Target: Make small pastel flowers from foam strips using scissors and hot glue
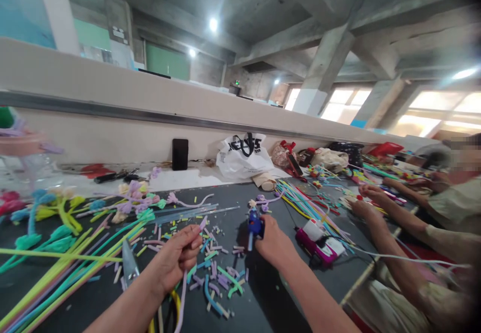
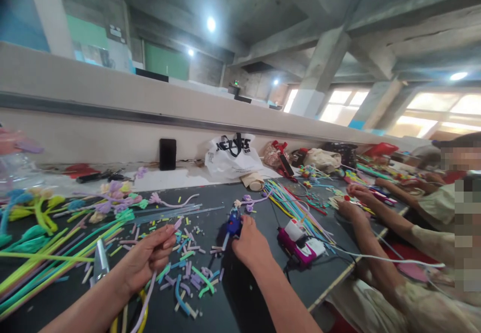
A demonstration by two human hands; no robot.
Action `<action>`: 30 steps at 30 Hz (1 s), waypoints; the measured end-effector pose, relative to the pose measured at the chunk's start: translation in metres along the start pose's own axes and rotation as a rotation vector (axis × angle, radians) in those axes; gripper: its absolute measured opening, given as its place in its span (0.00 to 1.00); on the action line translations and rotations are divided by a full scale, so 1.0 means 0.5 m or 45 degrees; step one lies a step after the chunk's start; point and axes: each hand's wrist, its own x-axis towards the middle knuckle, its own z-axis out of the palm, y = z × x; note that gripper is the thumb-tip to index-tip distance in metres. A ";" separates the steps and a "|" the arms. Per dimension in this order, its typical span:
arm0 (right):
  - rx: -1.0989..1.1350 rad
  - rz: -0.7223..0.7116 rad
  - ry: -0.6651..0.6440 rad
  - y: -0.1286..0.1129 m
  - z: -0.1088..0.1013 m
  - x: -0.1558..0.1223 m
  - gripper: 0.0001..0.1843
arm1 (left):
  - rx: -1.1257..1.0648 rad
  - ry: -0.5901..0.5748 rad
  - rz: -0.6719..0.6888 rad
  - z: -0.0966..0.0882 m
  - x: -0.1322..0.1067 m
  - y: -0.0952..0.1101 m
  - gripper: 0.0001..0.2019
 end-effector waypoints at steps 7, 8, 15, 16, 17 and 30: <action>0.943 -0.503 0.392 -0.085 0.038 -0.092 0.07 | -0.137 0.004 -0.065 -0.021 0.015 -0.001 0.12; 0.954 -0.596 0.347 -0.098 0.045 -0.103 0.08 | -0.152 0.011 -0.080 -0.023 0.017 0.000 0.12; 0.804 -0.796 0.217 -0.123 0.068 -0.119 0.13 | -0.171 0.067 -0.114 -0.021 0.019 0.003 0.13; 0.794 -0.795 0.219 -0.120 0.069 -0.118 0.14 | -0.158 0.067 -0.108 -0.020 0.018 0.003 0.13; 0.787 -0.789 0.227 -0.118 0.071 -0.118 0.14 | -0.143 0.067 -0.102 -0.019 0.018 0.003 0.13; 0.720 -0.701 0.305 -0.104 0.122 -0.115 0.09 | -0.051 0.000 -0.041 -0.009 0.012 -0.002 0.12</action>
